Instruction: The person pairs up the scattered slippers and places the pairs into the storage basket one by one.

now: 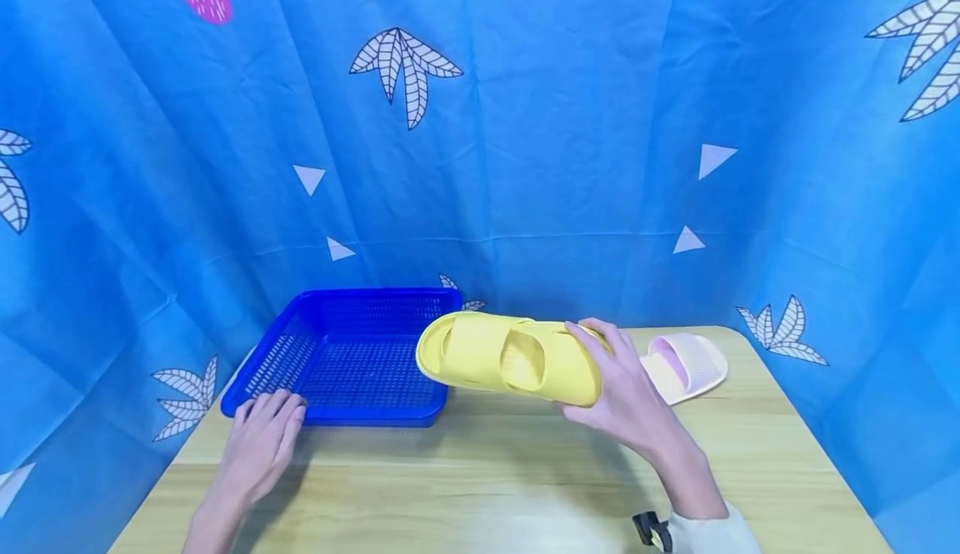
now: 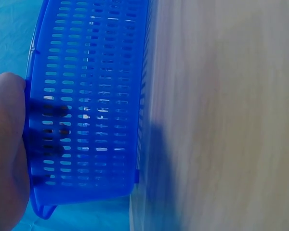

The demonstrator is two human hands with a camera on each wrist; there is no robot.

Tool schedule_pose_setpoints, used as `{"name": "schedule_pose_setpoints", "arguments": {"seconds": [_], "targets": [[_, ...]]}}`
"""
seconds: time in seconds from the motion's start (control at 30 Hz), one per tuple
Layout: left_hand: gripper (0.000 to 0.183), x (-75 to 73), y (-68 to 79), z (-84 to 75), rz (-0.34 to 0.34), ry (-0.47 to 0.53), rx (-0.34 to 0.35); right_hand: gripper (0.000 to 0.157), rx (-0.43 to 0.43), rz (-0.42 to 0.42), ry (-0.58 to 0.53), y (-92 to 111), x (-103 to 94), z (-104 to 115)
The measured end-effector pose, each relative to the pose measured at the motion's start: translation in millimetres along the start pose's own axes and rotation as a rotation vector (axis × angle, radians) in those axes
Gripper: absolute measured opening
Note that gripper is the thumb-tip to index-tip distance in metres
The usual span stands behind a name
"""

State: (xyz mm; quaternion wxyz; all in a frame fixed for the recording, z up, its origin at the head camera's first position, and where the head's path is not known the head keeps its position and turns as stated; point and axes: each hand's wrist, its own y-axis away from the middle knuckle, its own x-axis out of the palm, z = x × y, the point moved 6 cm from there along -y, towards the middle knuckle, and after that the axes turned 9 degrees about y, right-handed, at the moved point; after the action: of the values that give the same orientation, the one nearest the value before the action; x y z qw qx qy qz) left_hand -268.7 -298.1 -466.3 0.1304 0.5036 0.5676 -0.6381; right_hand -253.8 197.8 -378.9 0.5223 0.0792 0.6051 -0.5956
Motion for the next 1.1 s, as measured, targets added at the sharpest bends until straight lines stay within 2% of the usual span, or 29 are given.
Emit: {"name": "schedule_pose_setpoints", "arguments": {"seconds": [0.43,0.7,0.97,1.1], "targets": [[0.021,3.0,-1.7,-1.2,0.015,0.013,-0.009,0.101,0.000,0.018,-0.060,-25,20.5,21],[0.021,1.3,-1.5,-2.1,-0.011,0.009,-0.004,0.097,0.019,0.083,-0.060,-47,41.0,37],[0.021,1.7,0.8,-1.8,-0.005,0.025,-0.012,0.092,0.001,0.113,-0.046,-73,61.6,59],[0.021,0.4,1.3,-1.1,-0.026,0.036,-0.001,0.091,0.002,0.147,-0.039,-87,72.4,72]]}}
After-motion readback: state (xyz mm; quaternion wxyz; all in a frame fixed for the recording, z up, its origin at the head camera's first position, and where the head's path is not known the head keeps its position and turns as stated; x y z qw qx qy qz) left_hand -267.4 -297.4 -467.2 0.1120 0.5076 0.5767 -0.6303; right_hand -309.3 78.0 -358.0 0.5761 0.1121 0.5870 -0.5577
